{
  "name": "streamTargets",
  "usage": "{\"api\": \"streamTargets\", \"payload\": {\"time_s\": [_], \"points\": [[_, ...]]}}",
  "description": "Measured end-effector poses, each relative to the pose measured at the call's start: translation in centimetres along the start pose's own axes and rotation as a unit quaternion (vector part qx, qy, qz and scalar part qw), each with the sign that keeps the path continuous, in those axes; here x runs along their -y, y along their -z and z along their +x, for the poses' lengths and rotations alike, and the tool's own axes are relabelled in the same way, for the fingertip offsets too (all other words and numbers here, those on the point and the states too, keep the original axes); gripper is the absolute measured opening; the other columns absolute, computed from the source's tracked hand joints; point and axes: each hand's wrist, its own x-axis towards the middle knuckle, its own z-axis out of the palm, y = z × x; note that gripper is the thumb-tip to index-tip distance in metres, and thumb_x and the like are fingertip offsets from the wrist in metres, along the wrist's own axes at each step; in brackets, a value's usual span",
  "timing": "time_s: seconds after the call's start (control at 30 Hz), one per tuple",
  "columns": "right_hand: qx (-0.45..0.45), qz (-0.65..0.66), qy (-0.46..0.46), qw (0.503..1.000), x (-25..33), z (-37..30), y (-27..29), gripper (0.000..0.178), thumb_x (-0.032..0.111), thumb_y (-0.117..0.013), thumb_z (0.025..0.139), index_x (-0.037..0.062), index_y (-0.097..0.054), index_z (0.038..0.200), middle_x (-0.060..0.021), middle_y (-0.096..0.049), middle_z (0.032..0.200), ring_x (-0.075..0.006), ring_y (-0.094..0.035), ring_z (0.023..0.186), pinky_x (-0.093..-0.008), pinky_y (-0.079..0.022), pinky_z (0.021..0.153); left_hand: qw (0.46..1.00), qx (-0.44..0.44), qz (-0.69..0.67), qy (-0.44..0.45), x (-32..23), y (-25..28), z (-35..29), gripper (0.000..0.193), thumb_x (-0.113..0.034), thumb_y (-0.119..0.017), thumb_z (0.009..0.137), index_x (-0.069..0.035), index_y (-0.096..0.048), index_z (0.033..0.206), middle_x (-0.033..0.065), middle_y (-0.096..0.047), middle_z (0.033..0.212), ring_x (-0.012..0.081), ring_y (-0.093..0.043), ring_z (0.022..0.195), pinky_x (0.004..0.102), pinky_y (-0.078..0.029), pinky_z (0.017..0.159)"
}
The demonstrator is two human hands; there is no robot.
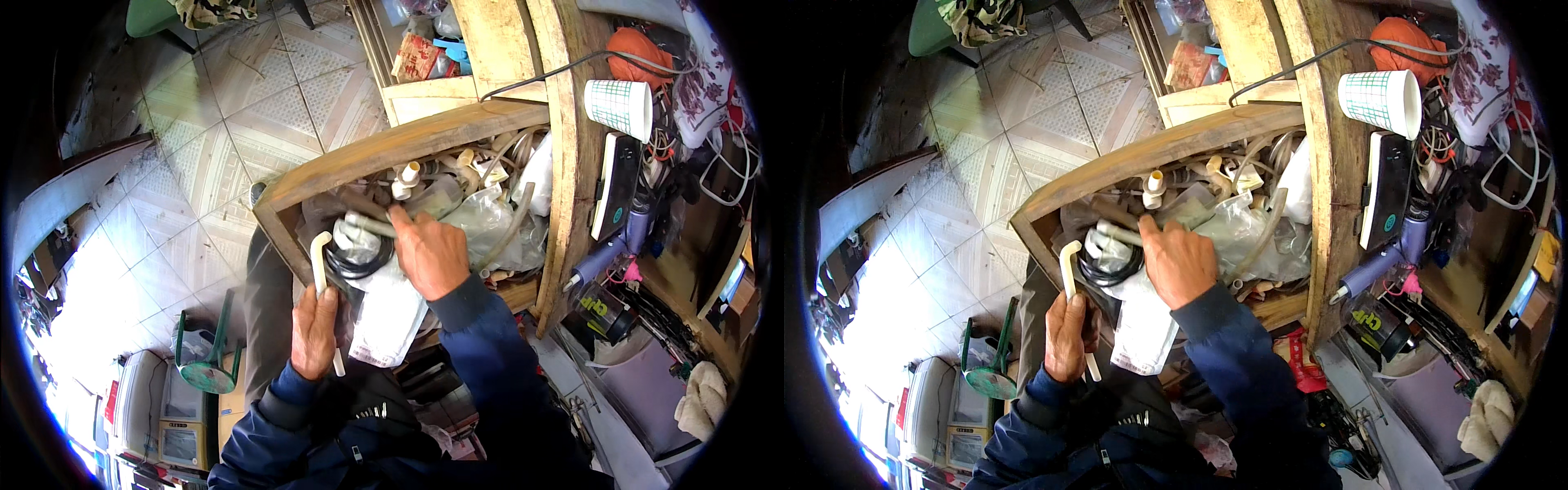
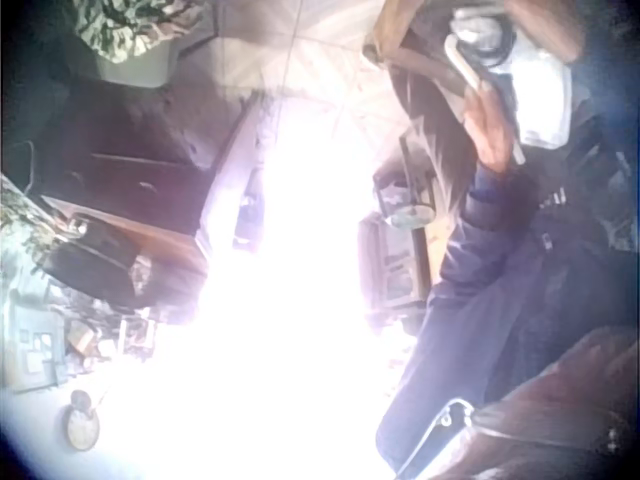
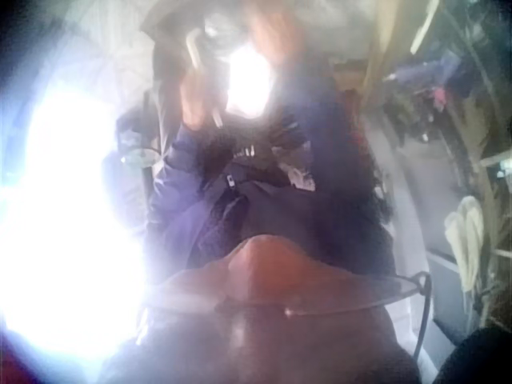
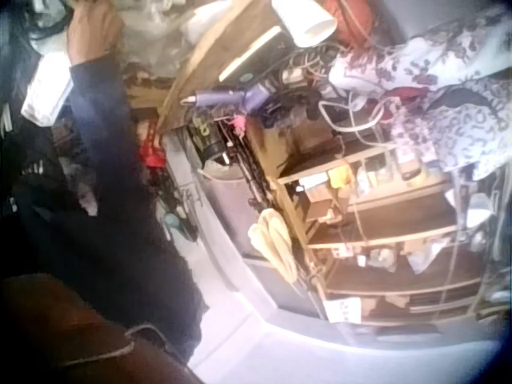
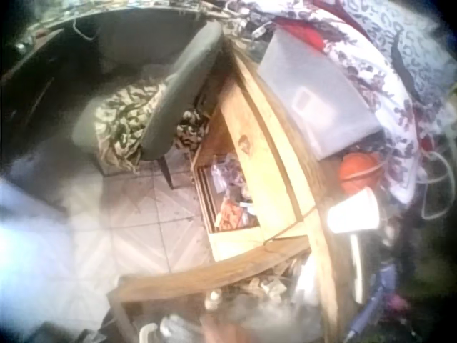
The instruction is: The person repairs the internal wiring of a white appliance, likely a refrigerator, by connecting colored wires and securing them with a twist tie. They then move to a cluttered workshop area, open a drawer, and search through various plastic parts and tubing to find a specific component.
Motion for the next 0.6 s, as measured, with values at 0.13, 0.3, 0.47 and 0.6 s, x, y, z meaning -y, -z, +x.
{"api": "streamTargets", "payload": {"time_s": [0.13,0.3,0.47,0.6], "points": [[-0.033,-0.005,0.041,0.999,-0.1,-2.0,-0.6,0.023,0.012,-0.063,0.086,0.0045,-0.067,0.108,-0.0119,-0.063,0.079,-0.0296,-0.069,0.067,-0.0407,-0.054,0.054,0.999,0.006,-0.038,0.009,0.1,0.0,0.1,0.030,-0.036,-0.051,0.108,-0.008,-0.051,0.097,-0.0043,-0.044,0.068,0.0038,-0.034,0.055,0.0225,-0.028,0.047],[-0.090,0.014,0.076,0.993,-0.3,-3.4,-1.5,0.026,0.011,-0.064,0.083,0.0022,-0.066,0.107,-0.0093,-0.062,0.080,-0.0273,-0.068,0.070,-0.0386,-0.055,0.058,0.998,0.008,-0.053,0.034,-1.0,-0.1,-0.4,0.032,-0.040,-0.052,0.108,-0.010,-0.049,0.095,-0.0037,-0.044,0.068,0.0038,-0.033,0.050,0.0210,-0.027,0.044],[-0.039,0.082,0.078,0.993,-0.9,-3.4,-1.0,0.041,0.003,-0.070,0.075,0.0009,-0.069,0.116,-0.0129,-0.064,0.083,-0.0331,-0.067,0.068,-0.0426,-0.054,0.059,0.998,0.008,-0.052,0.025,-1.1,0.0,-0.5,0.033,-0.040,-0.051,0.108,-0.009,-0.051,0.096,-0.0022,-0.048,0.068,0.0045,-0.037,0.050,0.0216,-0.031,0.044],[0.013,0.047,0.057,0.997,-0.3,-2.5,-0.1,0.042,0.004,-0.072,0.075,0.0003,-0.068,0.117,-0.0135,-0.065,0.085,-0.0352,-0.067,0.070,-0.0444,-0.054,0.060,1.000,0.002,0.000,-0.014,-0.2,0.2,0.1,0.032,-0.038,-0.050,0.108,-0.009,-0.051,0.095,-0.0021,-0.047,0.067,0.0051,-0.037,0.049,0.0224,-0.031,0.043]]}}
